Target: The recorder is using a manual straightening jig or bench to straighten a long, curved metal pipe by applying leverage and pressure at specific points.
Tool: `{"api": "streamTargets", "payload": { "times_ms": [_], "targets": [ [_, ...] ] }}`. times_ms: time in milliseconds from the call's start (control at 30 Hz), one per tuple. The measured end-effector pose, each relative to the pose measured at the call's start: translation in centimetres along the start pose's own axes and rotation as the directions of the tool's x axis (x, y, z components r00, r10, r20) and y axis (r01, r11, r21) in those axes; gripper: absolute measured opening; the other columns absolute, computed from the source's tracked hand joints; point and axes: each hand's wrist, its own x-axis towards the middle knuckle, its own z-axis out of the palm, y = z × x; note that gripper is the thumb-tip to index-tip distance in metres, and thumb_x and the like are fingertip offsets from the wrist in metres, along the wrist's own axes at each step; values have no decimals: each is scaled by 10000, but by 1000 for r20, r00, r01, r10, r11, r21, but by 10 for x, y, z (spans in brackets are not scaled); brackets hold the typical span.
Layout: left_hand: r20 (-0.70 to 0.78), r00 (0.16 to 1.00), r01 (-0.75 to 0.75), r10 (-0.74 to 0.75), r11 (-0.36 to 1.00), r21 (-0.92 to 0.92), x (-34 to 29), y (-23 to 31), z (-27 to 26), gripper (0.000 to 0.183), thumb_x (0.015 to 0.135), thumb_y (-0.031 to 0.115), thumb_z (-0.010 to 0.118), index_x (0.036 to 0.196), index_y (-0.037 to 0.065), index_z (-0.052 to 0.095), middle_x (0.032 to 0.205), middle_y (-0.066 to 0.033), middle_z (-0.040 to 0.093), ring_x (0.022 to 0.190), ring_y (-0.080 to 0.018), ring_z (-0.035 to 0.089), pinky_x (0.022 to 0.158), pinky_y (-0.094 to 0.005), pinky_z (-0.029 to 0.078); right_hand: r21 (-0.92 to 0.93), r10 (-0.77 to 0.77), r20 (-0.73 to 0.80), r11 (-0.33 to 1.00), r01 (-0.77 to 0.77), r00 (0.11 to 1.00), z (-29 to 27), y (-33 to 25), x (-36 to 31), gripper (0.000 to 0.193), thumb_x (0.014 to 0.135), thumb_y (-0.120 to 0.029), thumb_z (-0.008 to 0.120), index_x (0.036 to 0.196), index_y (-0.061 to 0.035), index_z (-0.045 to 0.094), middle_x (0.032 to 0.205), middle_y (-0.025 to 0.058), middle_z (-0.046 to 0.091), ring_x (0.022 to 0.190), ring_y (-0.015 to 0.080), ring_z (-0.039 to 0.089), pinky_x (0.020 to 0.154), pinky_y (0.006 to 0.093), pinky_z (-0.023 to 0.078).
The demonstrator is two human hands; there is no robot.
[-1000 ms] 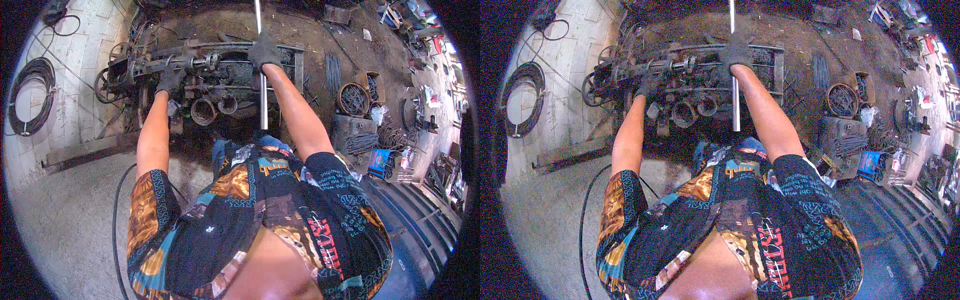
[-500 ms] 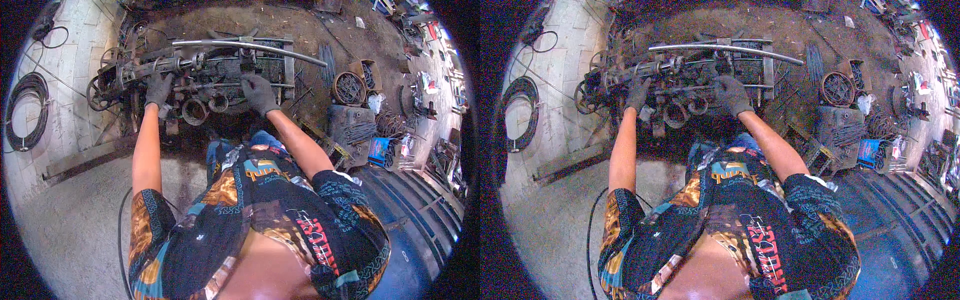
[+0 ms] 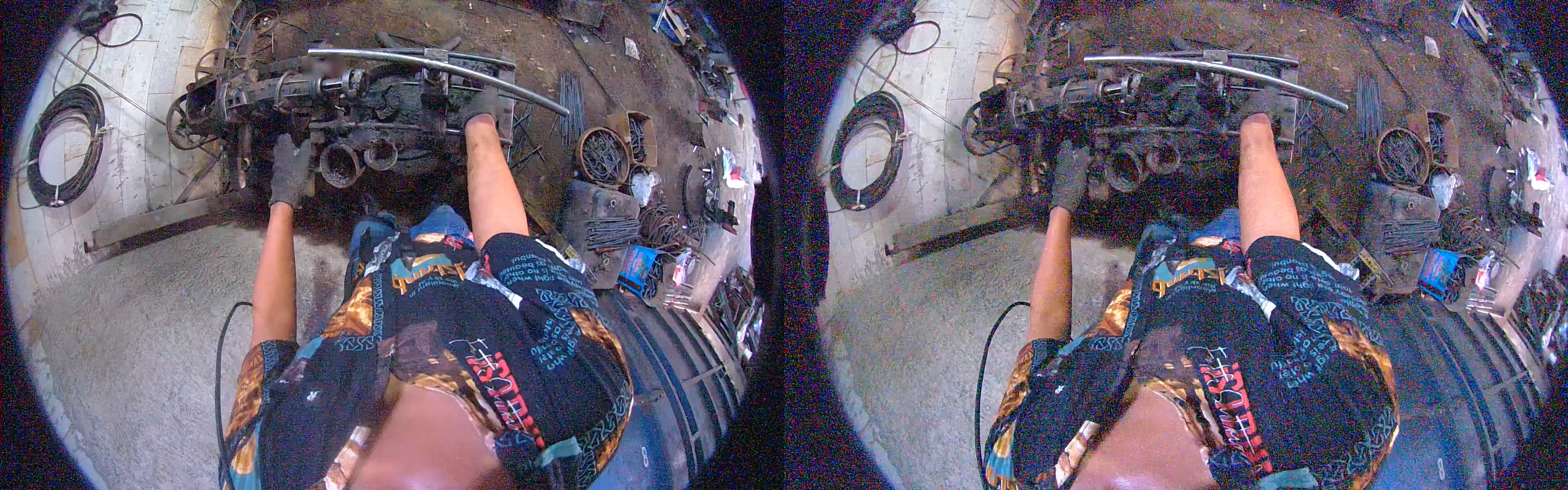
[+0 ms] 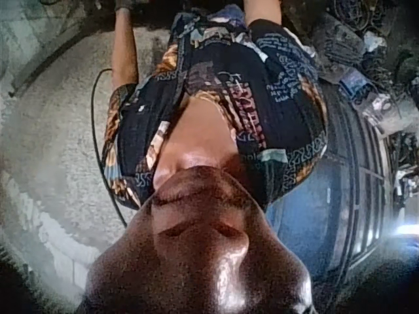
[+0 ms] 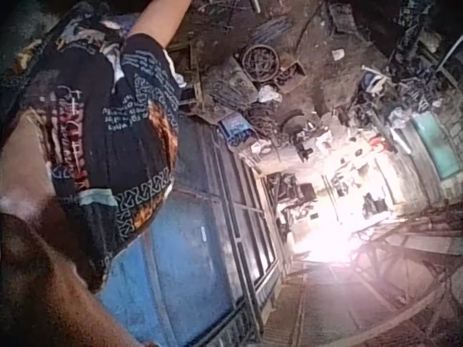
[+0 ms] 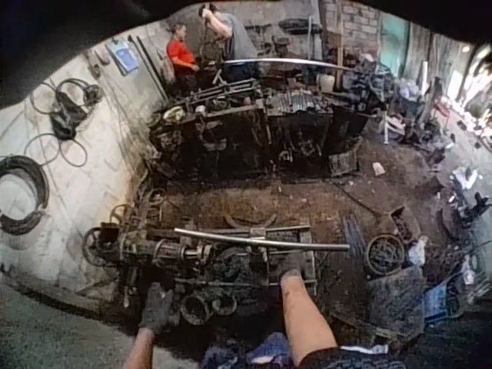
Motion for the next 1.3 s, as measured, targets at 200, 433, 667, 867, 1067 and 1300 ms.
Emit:
{"api": "streamTargets", "payload": {
  "times_ms": [200, 433, 667, 867, 1067, 1300],
  "targets": [
    [-19, 999, 35, -41, 968, -247, -19, 34, -23, 733, 1005, 457, 523, 1487, -71, 361, 1551, -255, 383, 1463, -364, 341, 1196, -402, 279, -233, -111, 138, 962, 141, 984, -144, -121, 74, 375, 964, -325, 616, 1246, -79, 650, 1122, 84, 705, 1016, 272, 659, 882, 392, 533],
    [30, 995, 104, -100, 944, -314, -32, 44, -25, 651, 1009, 408, 546, 1491, -4, 398, 1492, -230, 480, 1356, -358, 495, 1092, -409, 403, -860, 68, 323, -395, 323, 944, -116, -128, -31, 386, 932, -289, 664, 1218, -31, 673, 1125, 109, 717, 1017, 265, 672, 894, 391, 525],
    [-61, 990, -129, 125, 990, -63, -27, -12, -8, 721, 1012, 460, 515, 1504, -45, 364, 1528, -255, 428, 1433, -367, 404, 1162, -413, 334, -705, 291, 460, -456, 544, 839, -73, -95, -17, 434, 885, -285, 638, 1274, -95, 664, 1279, 172, 661, 1185, 387, 613, 1040, 437, 474],
    [12, 999, 38, -36, 994, -100, -40, 8, -29, 753, 1016, 486, 487, 1502, -72, 350, 1557, -269, 373, 1464, -381, 343, 1187, -413, 295, -486, 423, 462, -614, 622, 779, -45, -104, 1, 392, 886, -233, 612, 1257, -117, 667, 1265, 164, 666, 1189, 364, 617, 1037, 437, 478],
    [9, 996, 89, -88, 985, -148, -65, -7, -25, 783, 1002, 506, 504, 1502, -75, 345, 1551, -292, 367, 1442, -408, 364, 1166, -420, 317, -548, 302, 563, -560, 621, 769, -64, -36, 54, 353, 975, -207, 528, 1299, -110, 630, 1323, 201, 625, 1230, 355, 599, 1043, 425, 469],
    [65, 974, 226, -217, 919, -323, -84, 17, -31, 766, 1006, 462, 521, 1510, -83, 330, 1559, -282, 364, 1455, -395, 351, 1180, -411, 297, -427, 293, 734, -501, 753, 612, -43, -30, 31, 368, 945, -190, 548, 1290, -87, 622, 1314, 232, 615, 1241, 397, 575, 1040, 468, 460]
  ]
}}
